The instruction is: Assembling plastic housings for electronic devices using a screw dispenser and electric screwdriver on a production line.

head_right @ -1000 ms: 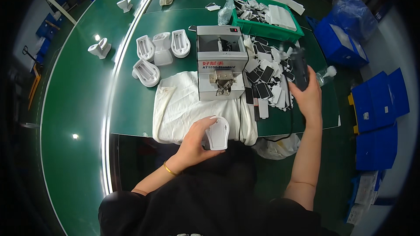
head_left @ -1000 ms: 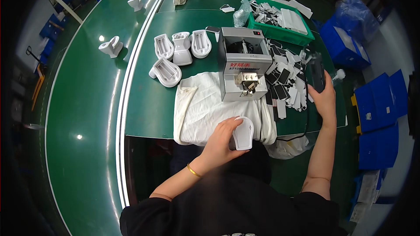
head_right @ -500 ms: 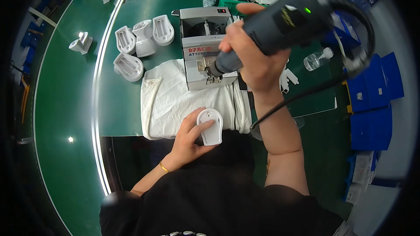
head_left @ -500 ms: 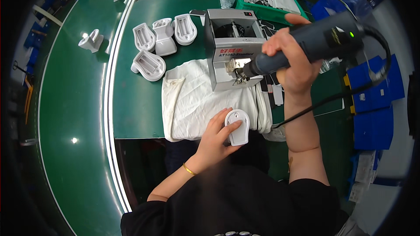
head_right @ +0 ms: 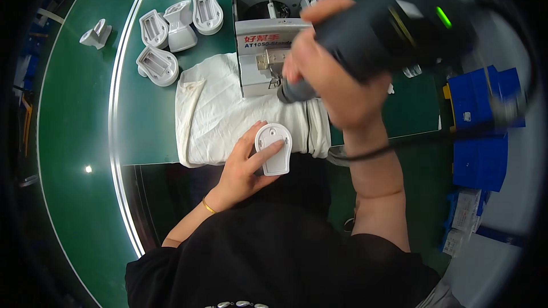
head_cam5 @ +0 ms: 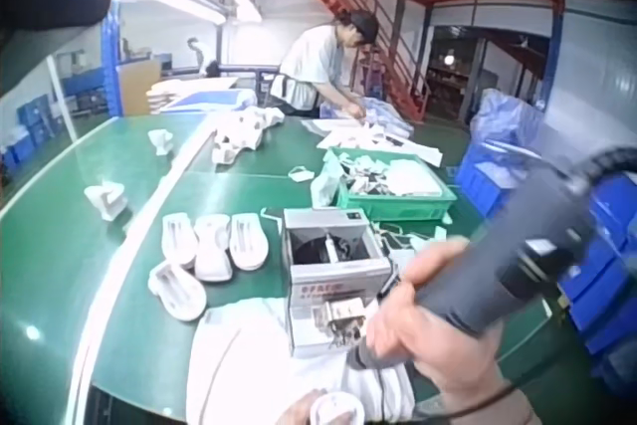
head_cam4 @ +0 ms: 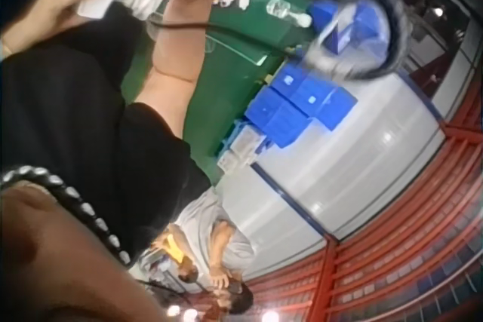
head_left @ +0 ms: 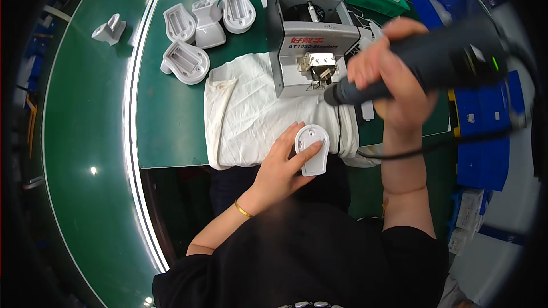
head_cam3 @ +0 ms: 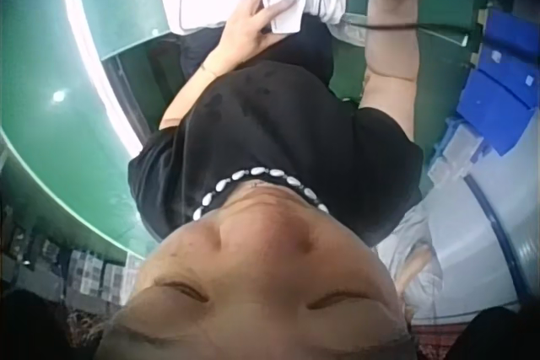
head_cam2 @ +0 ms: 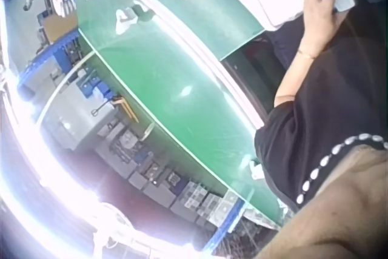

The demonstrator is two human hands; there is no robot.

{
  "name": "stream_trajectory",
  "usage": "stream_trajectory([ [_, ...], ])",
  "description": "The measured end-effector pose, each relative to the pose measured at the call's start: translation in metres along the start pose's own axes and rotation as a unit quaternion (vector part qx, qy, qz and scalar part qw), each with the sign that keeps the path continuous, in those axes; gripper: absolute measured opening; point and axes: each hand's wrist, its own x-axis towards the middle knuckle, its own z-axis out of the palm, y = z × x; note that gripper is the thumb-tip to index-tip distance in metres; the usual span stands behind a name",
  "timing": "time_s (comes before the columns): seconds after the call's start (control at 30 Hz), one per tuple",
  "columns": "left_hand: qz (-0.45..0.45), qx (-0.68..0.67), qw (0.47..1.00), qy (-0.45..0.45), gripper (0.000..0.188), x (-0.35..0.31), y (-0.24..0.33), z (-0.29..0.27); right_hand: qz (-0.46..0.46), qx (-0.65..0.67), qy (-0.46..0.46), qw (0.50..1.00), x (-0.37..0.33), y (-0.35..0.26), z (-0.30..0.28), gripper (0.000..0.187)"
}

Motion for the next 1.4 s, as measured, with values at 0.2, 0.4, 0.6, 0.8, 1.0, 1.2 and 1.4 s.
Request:
stream_trajectory([
  [0.2, -0.006, -0.008, 1.000, 0.006, 0.076, 0.002, 0.005, -0.001, 0.020, 0.030, 0.007, 0.999, -0.044, -0.031, 0.015, 0.042],
  [0.4, -0.008, -0.019, 1.000, 0.021, 0.072, 0.006, 0.010, -0.002, 0.022, 0.035, -0.030, 0.999, -0.047, -0.029, 0.011, 0.042],
  [0.6, -0.017, -0.012, 0.999, 0.029, 0.071, 0.006, 0.011, -0.002, 0.036, 0.052, -0.053, 0.997, -0.046, -0.023, 0.011, 0.041],
  [0.8, -0.024, -0.019, 0.999, 0.023, 0.070, 0.007, 0.012, -0.002, 0.044, 0.047, -0.068, 0.996, -0.042, -0.025, 0.011, 0.038],
  [1.0, -0.025, -0.016, 0.999, 0.020, 0.069, 0.008, 0.012, -0.001, 0.046, 0.041, -0.059, 0.996, -0.036, -0.021, 0.012, 0.037],
  [1.2, -0.038, -0.012, 0.999, 0.010, 0.069, 0.010, 0.016, -0.006, 0.092, -0.050, -0.041, 0.994, -0.033, -0.025, 0.020, 0.036],
  [1.4, -0.042, -0.014, 0.999, 0.010, 0.068, 0.014, 0.021, -0.007, 0.081, -0.036, -0.065, 0.994, -0.029, -0.024, 0.016, 0.034],
])
